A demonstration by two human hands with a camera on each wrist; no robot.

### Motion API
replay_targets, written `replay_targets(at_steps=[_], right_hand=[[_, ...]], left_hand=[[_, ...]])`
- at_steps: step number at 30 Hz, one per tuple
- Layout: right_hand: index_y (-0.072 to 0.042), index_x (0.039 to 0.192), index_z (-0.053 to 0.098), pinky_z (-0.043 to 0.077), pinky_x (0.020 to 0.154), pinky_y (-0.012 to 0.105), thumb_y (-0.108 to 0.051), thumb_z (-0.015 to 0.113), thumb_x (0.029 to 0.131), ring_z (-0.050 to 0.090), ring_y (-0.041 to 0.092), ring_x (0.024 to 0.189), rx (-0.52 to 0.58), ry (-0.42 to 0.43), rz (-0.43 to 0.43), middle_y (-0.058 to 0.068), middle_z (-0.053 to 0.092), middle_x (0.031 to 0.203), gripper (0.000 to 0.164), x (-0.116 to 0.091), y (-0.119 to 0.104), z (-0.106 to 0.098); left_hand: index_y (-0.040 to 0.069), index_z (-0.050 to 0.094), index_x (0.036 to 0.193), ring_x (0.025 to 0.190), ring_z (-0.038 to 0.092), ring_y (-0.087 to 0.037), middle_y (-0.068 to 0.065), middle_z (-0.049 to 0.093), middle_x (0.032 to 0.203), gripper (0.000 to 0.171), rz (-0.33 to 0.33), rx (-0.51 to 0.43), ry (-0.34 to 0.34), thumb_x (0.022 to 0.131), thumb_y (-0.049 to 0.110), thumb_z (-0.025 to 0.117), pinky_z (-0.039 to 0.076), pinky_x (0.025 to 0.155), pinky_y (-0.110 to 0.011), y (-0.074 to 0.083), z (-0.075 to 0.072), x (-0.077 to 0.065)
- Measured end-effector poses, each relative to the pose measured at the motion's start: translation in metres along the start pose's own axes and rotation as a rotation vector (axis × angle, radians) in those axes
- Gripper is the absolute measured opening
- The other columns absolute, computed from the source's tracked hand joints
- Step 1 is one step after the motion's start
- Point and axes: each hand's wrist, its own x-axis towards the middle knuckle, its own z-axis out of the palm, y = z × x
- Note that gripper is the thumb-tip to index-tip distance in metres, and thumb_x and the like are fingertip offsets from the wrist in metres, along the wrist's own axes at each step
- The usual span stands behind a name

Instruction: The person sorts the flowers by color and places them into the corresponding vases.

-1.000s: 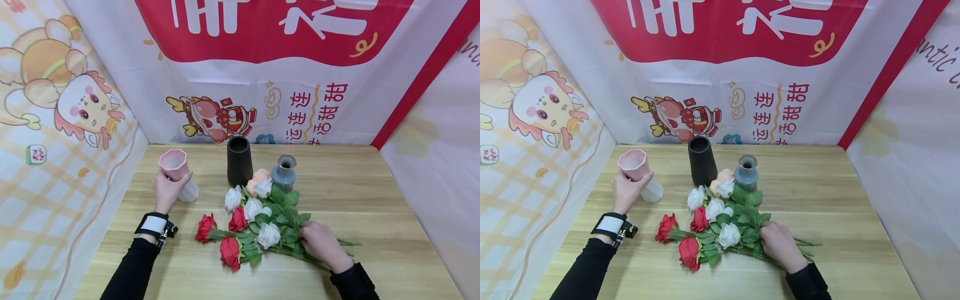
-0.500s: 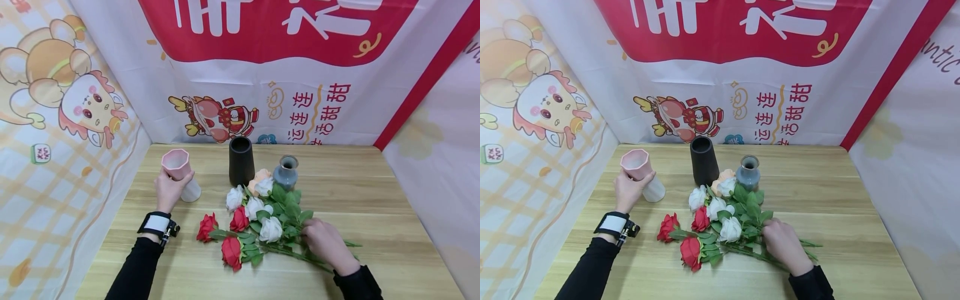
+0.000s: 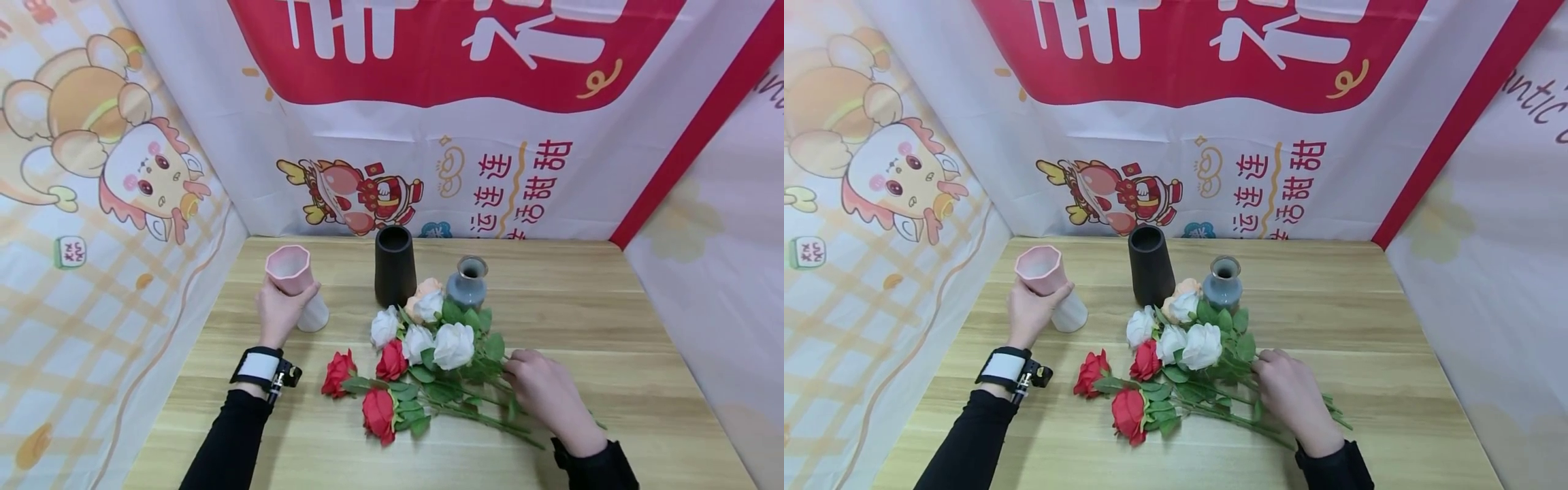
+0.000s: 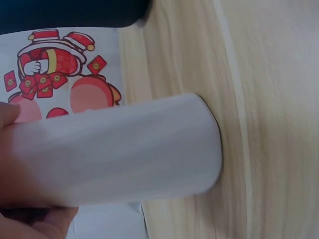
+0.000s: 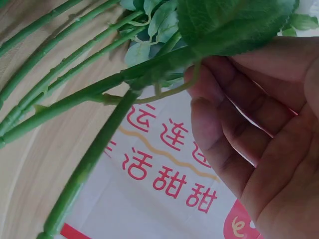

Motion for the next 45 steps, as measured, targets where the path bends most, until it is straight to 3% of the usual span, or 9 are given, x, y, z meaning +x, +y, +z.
replay_targets(at_steps=[10,17,27,37,45], right_hand=[[-0.009,0.074,0.066,0.043,0.049,0.021,-0.003,0.075,0.07,0.053,0.006,0.06,0.066,0.185,-0.058,-0.007,0.053,0.072,0.011,0.005,-0.004,-0.015],[-0.007,0.076,0.065,0.047,0.052,0.026,-0.003,0.075,0.07,0.056,0.01,0.064,0.142,0.298,-0.096,-0.002,0.058,0.078,0.012,0.02,0.003,-0.03],[-0.012,0.08,0.063,0.043,0.053,0.025,-0.005,0.075,0.076,0.051,0.005,0.066,0.205,0.285,-0.016,-0.008,0.056,0.08,0.014,0.028,0.012,-0.042],[-0.011,0.081,0.063,0.05,0.057,0.029,-0.001,0.073,0.078,0.057,0.007,0.067,0.274,0.298,0.028,-0.007,0.059,0.077,0.014,0.028,0.033,-0.043],[-0.007,0.082,0.066,0.045,0.053,0.03,-0.002,0.076,0.074,0.057,0.013,0.065,0.094,0.261,0.011,-0.001,0.059,0.079,0.014,0.023,0.043,-0.032]], left_hand=[[0.014,0.052,0.126,0.098,0.059,-0.019,-0.002,0.061,0.112,0.076,-0.006,-0.01,0.021,0.062,0.036,0.088,0.044,0.082,-0.036,-0.006,0.001,-0.001],[0.011,0.055,0.123,0.098,0.059,-0.021,-0.004,0.062,0.111,0.075,0.01,0.018,0.024,0.062,0.041,0.087,0.045,0.082,-0.037,-0.008,0.0,0.002],[0.01,0.055,0.122,0.096,0.06,-0.022,-0.005,0.062,0.11,0.074,0.0,0.05,0.0,0.062,0.04,0.087,0.046,0.08,-0.038,-0.007,0.001,0.001],[0.01,0.055,0.123,0.096,0.06,-0.023,-0.006,0.063,0.11,0.075,0.018,0.072,0.016,0.062,0.04,0.087,0.047,0.08,-0.039,-0.009,0.0,0.003],[0.011,0.057,0.121,0.094,0.061,-0.022,-0.005,0.064,0.107,0.073,0.034,0.102,0.041,0.062,0.042,0.086,0.046,0.079,-0.037,-0.01,0.002,0.003]])
